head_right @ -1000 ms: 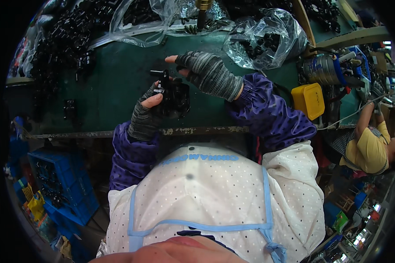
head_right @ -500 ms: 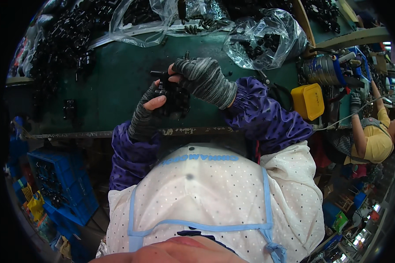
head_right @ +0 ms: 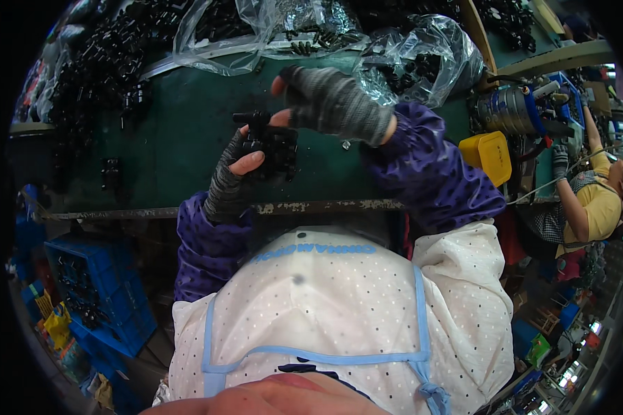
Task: Assembling small mechanical hardware components using a power screwdriver at a factory workstation.
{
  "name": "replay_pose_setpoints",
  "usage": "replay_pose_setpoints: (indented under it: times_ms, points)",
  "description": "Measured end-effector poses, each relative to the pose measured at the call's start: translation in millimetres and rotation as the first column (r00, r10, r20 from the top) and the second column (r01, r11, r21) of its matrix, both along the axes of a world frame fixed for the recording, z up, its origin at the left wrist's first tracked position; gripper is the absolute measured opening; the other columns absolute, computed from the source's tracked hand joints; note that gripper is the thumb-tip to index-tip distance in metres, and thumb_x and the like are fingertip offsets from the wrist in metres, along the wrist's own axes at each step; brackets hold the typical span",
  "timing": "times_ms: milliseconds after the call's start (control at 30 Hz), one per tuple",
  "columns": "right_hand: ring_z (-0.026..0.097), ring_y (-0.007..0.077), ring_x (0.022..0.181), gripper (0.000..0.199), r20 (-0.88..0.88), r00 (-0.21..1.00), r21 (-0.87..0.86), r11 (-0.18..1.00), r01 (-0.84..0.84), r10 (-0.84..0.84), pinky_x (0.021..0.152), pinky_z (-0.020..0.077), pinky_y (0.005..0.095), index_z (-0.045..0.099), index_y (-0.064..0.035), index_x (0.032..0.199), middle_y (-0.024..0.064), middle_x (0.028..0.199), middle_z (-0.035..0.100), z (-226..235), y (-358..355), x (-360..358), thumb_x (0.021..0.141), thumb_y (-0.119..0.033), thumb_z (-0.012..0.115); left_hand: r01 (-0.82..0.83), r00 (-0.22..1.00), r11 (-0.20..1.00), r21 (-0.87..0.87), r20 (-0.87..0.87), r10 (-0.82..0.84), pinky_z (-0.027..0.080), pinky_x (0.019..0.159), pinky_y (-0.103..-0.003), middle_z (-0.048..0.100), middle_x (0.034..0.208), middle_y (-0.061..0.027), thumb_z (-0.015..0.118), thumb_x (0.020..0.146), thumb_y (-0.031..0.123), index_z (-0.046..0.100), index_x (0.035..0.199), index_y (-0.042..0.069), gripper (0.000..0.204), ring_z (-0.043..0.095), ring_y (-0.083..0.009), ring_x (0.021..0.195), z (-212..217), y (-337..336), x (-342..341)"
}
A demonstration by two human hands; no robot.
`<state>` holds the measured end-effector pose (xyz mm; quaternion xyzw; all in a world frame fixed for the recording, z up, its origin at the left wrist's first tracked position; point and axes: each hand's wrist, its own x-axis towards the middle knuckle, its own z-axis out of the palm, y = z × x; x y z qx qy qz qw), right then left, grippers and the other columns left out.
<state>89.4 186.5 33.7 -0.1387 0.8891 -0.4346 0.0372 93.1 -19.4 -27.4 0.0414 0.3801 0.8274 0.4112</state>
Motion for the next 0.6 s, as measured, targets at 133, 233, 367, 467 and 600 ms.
replay_pose_setpoints:
  times_ms: [133,233,367,467,600]
  points:
    - [0.050,0.0052,0.069,0.042,0.205,0.979,-0.143,0.989,0.021,0.008,0.062,0.0424,0.0222,0.049,-0.0012,0.105,-0.0011,0.074,0.052,-2,26,18,0.071,-0.015,0.069,0.023,1.000,1.000,0.015,0.013,-0.023,0.046,0.081,-0.037,0.051,0.107,-0.0140,0.050,0.075,0.005,0.038,0.120,0.002,0.046,0.054,-0.0240,0.094,4,7,-4]
    - [0.051,0.0114,0.065,0.042,0.160,0.985,-0.226,0.974,-0.031,0.069,0.060,0.0425,0.0261,0.049,-0.0034,0.107,0.0032,0.072,0.054,-22,15,31,0.073,-0.021,0.067,0.078,0.997,0.996,0.040,-0.025,-0.077,0.046,0.079,-0.035,0.051,0.107,-0.0131,0.049,0.077,0.010,0.035,0.123,0.002,0.048,0.054,-0.0234,0.094,9,18,-2]
    - [0.052,0.0102,0.069,0.034,0.186,0.982,-0.190,0.981,0.048,-0.012,0.061,0.0430,0.0259,0.052,-0.0041,0.105,0.0054,0.078,0.056,-32,17,34,0.077,-0.021,0.062,0.139,0.979,0.990,0.038,-0.154,-0.131,0.048,0.075,-0.032,0.051,0.109,-0.0118,0.048,0.081,0.020,0.027,0.129,0.002,0.056,0.055,-0.0223,0.093,6,29,2]
    - [0.056,0.0077,0.072,0.031,0.489,0.871,-0.450,0.840,0.302,-0.051,0.059,0.0446,0.0202,0.055,-0.0029,0.102,0.0024,0.081,0.059,-25,58,28,0.079,-0.024,0.059,0.151,0.977,0.988,-0.018,-0.151,-0.152,0.049,0.072,-0.030,0.047,0.115,-0.0116,0.049,0.080,0.025,0.025,0.130,0.001,0.060,0.051,-0.0211,0.100,16,12,-1]
    - [0.059,0.0146,0.064,0.038,0.574,0.736,-0.583,0.451,0.676,-0.360,0.049,0.0451,0.0211,0.055,-0.0053,0.097,0.0066,0.082,0.060,-43,185,-10,0.074,-0.034,0.061,0.052,0.969,0.978,-0.204,-0.227,-0.099,0.049,0.072,-0.028,0.044,0.120,-0.0108,0.049,0.080,0.024,0.032,0.127,0.002,0.055,0.048,-0.0198,0.104,12,-25,-14]
